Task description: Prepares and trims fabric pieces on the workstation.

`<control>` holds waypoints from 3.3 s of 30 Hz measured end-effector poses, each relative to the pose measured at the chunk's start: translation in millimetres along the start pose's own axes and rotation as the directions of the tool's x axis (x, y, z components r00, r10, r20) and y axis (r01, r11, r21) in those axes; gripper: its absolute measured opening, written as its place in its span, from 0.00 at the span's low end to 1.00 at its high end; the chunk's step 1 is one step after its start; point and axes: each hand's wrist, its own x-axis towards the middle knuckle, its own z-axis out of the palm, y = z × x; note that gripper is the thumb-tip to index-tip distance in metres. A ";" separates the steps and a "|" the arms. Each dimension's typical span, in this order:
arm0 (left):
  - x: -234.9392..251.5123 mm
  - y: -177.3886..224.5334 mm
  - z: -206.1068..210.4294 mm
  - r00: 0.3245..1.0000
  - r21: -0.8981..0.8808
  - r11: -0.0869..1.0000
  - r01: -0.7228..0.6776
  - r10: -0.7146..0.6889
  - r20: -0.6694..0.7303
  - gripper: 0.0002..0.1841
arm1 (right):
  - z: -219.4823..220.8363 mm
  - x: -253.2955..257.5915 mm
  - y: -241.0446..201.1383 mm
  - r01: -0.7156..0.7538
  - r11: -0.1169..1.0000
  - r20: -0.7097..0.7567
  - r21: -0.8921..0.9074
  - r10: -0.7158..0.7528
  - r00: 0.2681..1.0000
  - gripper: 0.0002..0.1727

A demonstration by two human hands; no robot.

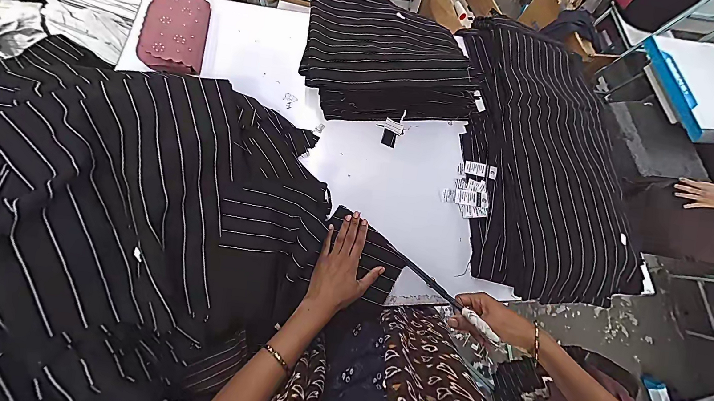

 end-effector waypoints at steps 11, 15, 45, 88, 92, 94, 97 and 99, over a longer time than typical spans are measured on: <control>-0.1 0.7 -1.5 1.000 -0.002 1.000 0.006 -0.006 -0.008 0.55 | 9.5 9.6 -6.7 0.032 0.999 -0.013 0.007 -0.032 0.999 0.16; 0.4 1.0 -1.1 1.000 -0.009 1.000 0.013 -0.013 0.002 0.55 | 10.4 9.9 -4.0 0.032 0.999 -0.019 0.041 -0.031 0.999 0.15; -3.4 -0.5 1.6 0.977 -0.148 0.989 -0.002 -0.029 -0.211 0.49 | 12.0 33.4 -58.5 0.032 0.996 -0.017 -0.080 -0.034 0.999 0.15; -5.2 -1.0 4.8 0.960 -0.178 0.983 -0.037 -0.014 -0.280 0.44 | 16.9 70.9 -103.3 0.050 0.981 -0.043 -0.187 -0.059 0.997 0.19; -4.9 -2.3 3.8 0.960 -0.179 0.983 -0.046 -0.007 -0.281 0.44 | 18.0 76.5 -110.6 0.039 0.964 -0.070 -0.264 -0.059 0.996 0.20; -5.5 -2.4 3.0 0.963 -0.178 0.983 -0.042 -0.008 -0.271 0.44 | 18.4 75.1 -106.3 0.022 0.972 -0.093 -0.235 -0.046 0.995 0.19; -5.6 -2.4 4.3 0.959 -0.161 0.986 -0.050 0.002 -0.284 0.43 | 17.3 70.7 -99.9 0.007 0.971 -0.193 -0.237 -0.054 0.980 0.17; -5.4 -2.7 3.3 0.960 -0.149 0.988 -0.049 0.006 -0.281 0.42 | 10.5 67.9 -97.8 0.027 0.932 -0.344 -0.362 -0.160 0.925 0.16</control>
